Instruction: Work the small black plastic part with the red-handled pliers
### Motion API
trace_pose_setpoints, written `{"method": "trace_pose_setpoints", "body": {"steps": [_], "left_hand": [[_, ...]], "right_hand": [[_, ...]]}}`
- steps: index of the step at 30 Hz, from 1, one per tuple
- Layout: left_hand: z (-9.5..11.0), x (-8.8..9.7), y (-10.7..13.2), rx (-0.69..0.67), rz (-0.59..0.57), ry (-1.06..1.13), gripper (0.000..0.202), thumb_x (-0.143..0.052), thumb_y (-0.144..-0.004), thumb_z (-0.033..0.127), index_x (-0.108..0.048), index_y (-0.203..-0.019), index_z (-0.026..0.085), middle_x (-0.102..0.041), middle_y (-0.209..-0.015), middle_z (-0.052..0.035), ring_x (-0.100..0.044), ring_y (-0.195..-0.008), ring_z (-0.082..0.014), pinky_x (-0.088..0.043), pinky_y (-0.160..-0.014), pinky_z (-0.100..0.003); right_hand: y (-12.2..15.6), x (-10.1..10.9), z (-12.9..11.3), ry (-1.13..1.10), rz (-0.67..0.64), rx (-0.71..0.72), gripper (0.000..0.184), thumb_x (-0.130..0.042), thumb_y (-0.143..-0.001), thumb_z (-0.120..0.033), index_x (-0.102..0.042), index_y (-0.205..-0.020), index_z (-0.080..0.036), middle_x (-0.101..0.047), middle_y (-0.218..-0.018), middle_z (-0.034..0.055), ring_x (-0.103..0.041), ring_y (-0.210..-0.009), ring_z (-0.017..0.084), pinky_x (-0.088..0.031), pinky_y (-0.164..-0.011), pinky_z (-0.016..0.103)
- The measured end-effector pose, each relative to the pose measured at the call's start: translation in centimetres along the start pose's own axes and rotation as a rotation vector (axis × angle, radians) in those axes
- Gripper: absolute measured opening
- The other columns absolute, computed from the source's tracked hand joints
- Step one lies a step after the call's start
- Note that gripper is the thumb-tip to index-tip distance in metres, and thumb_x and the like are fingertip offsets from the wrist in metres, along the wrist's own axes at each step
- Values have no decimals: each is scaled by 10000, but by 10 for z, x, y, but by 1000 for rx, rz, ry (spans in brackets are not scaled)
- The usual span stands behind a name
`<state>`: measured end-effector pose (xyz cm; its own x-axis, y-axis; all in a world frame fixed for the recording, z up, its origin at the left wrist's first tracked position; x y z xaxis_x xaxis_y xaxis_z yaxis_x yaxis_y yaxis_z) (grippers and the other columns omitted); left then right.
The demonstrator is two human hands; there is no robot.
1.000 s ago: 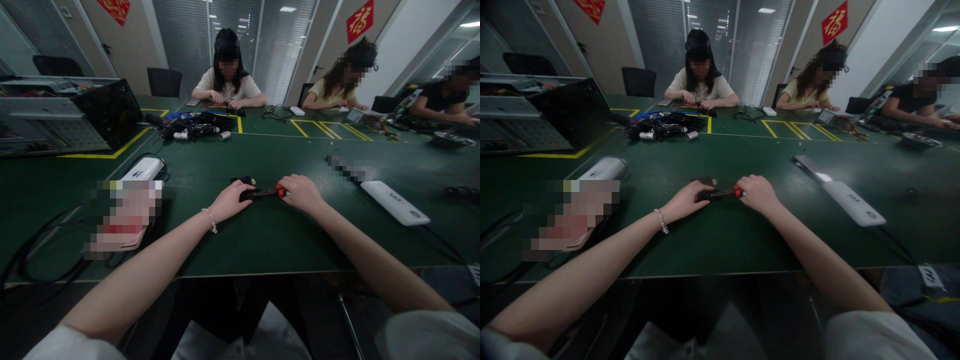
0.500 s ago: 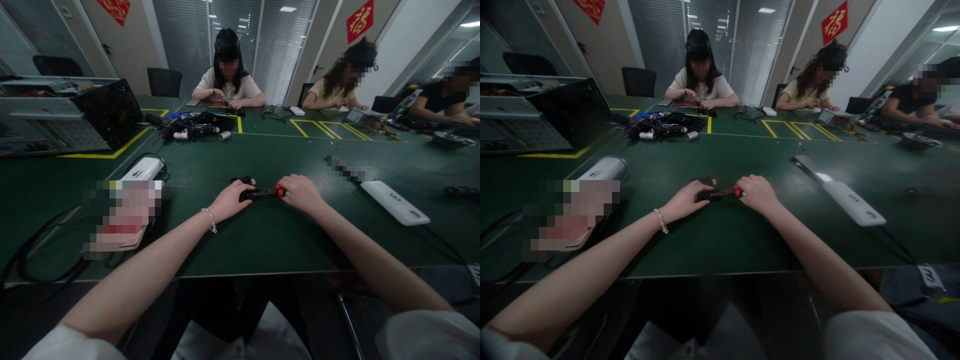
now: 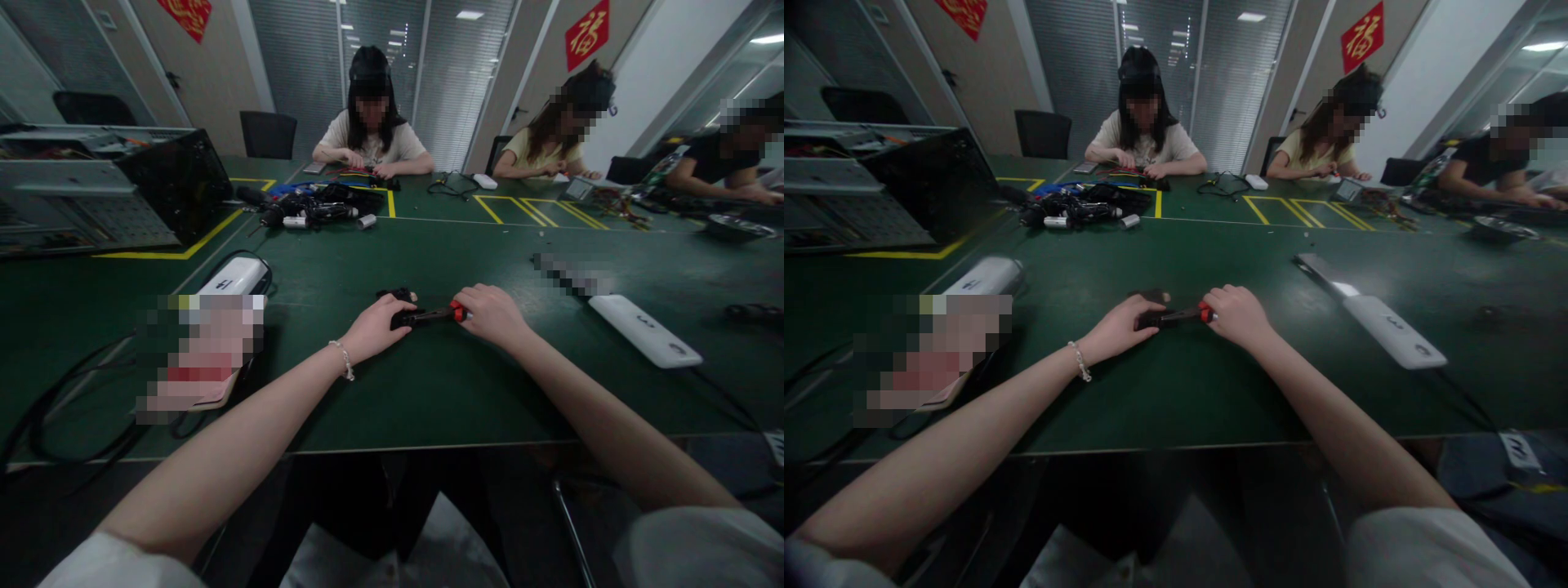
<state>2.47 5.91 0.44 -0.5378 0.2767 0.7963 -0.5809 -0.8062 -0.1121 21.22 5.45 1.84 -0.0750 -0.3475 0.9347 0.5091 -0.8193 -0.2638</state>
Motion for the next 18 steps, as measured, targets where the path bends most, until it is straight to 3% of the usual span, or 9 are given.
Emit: {"method": "trace_pose_setpoints", "body": {"steps": [18], "left_hand": [[1, 0, 0, -17, 23, -2, 371, -583, -823, 259, -566, -1192, 224, -530, -1210, -60, -559, -1057, -209, -464, -925, -369]], "right_hand": [[0, 2, -2, 5, 0, -12, 181, -512, -740, -193, -627, -878, -167, -646, -860, 77, -521, -762, 197, -358, -664, 305]]}}
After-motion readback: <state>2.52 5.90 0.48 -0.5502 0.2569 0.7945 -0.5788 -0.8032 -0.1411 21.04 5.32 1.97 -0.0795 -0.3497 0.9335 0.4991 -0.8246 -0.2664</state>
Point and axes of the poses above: each hand's wrist, its own y-axis away from the middle knuckle, its own x-axis out of the back of the hand, z = x × y, the point moved 6 cm from there along -y, towards the middle knuckle
